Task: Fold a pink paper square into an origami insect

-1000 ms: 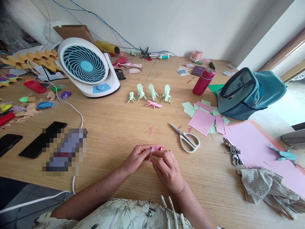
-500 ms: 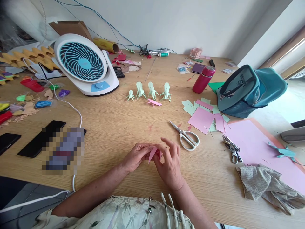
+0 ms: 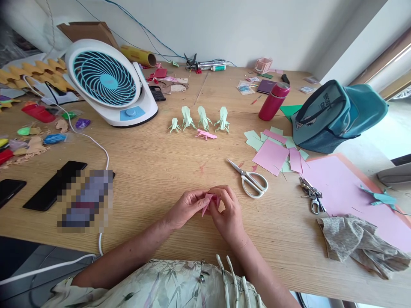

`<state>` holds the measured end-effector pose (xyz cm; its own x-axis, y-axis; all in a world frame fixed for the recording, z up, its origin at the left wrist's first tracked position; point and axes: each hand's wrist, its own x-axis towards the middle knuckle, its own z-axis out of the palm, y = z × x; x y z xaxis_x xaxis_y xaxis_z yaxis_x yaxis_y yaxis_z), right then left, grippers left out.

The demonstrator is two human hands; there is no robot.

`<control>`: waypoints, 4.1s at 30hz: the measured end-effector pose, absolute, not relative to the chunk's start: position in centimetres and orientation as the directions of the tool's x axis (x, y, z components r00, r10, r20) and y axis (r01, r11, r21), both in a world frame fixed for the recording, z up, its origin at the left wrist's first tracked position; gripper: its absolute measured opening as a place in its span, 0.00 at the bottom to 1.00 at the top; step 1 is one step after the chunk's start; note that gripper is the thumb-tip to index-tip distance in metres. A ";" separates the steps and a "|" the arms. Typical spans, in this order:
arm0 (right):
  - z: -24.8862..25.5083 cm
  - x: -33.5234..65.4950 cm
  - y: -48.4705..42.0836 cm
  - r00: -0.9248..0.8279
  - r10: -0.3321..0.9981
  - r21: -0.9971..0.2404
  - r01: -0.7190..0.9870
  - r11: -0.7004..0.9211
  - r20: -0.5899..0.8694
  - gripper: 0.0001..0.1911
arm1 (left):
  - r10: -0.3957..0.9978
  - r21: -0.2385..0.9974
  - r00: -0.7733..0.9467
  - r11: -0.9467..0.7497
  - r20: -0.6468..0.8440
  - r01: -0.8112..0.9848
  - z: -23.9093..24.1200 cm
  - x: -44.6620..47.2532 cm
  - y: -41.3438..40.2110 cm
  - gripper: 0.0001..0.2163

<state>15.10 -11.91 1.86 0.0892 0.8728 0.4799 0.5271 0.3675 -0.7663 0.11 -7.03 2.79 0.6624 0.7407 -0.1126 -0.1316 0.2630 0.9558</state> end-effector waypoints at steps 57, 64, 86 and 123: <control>2.4 17.8 -11.8 -0.063 0.943 -0.904 0.270 0.333 0.328 0.03 | 0.612 0.696 0.613 -0.705 0.499 0.138 3.2 -1.3 -6.2 0.07; 2.4 17.9 -12.0 -0.019 0.947 -0.910 0.271 0.313 0.320 0.06 | 0.644 0.722 0.602 -0.674 0.472 0.155 3.2 -1.4 -6.1 0.08; 2.9 18.2 -11.9 -0.114 0.903 -0.846 0.319 0.428 0.414 0.06 | 0.506 0.517 0.641 -0.834 0.578 0.192 2.9 -1.7 -5.7 0.09; 2.8 17.9 -11.8 -0.053 0.904 -0.852 0.314 0.418 0.424 0.04 | 0.507 0.529 0.560 -0.837 0.655 0.140 3.3 -1.5 -5.8 0.05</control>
